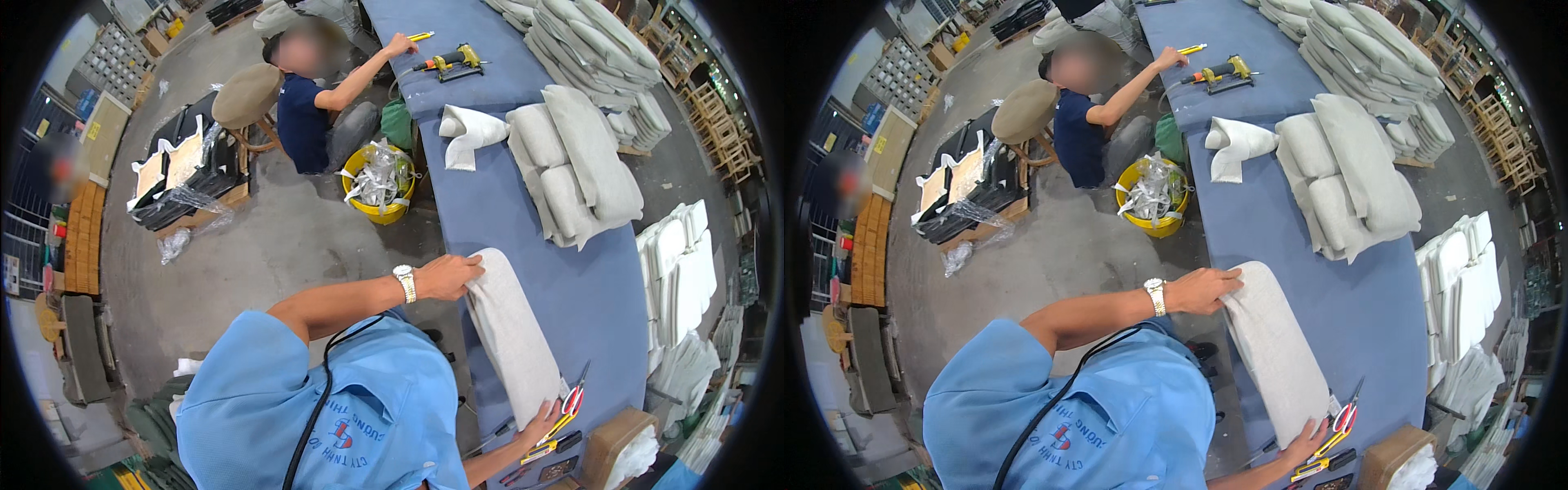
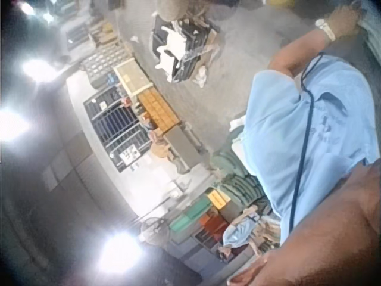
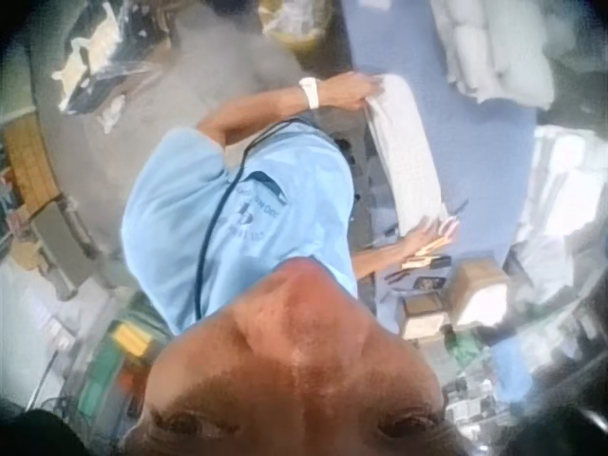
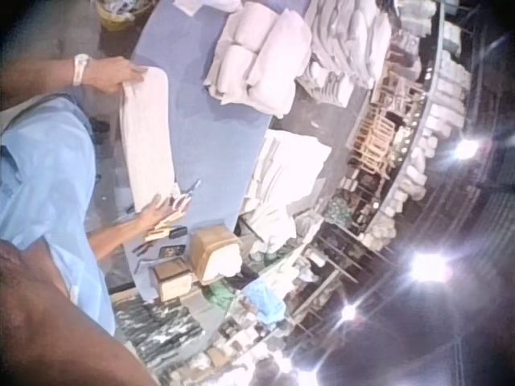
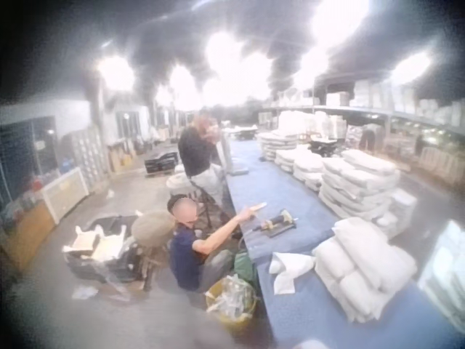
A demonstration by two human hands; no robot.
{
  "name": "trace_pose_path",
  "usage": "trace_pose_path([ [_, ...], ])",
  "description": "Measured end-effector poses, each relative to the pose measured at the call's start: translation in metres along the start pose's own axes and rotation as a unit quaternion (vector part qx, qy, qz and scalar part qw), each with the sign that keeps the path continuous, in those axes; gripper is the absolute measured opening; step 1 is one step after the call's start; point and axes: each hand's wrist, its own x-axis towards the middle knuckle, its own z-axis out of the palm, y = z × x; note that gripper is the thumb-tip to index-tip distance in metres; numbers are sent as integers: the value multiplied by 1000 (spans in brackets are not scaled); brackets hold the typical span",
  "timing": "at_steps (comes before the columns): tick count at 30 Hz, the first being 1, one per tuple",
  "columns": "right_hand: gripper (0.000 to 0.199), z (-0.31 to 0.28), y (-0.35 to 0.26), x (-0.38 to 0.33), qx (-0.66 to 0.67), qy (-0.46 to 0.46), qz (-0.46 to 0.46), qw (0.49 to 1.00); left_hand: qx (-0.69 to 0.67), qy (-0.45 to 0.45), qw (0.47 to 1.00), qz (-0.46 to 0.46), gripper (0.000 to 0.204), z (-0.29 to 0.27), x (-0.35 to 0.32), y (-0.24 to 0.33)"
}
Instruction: The person assembles a white cushion by folding and stapling fabric edges, then trimming excess material with a utility knife and scissors. They handle the cushion repeatedly, adjusting and securing the fabric before placing it on the table.
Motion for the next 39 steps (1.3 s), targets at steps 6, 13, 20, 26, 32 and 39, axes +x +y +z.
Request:
trace_pose_path([
  [6,64,73,-38,-23,115,76,-29,990,-67,175,977,103,66,4,17,-74],
  [13,60,137,0,32,55,70,-44,995,-209,256,942,-65,62,68,3,-108],
  [20,43,125,69,47,82,35,-101,991,-130,-84,943,-296,26,300,-104,-135],
  [26,42,109,57,18,-58,2,-123,991,-117,-480,845,-201,49,499,-164,-71],
  [32,29,105,42,16,-94,19,-192,977,-153,-555,815,-65,54,583,-170,-56],
  [39,21,104,60,15,42,33,-161,985,-52,-338,940,6,60,547,-132,-114],
])
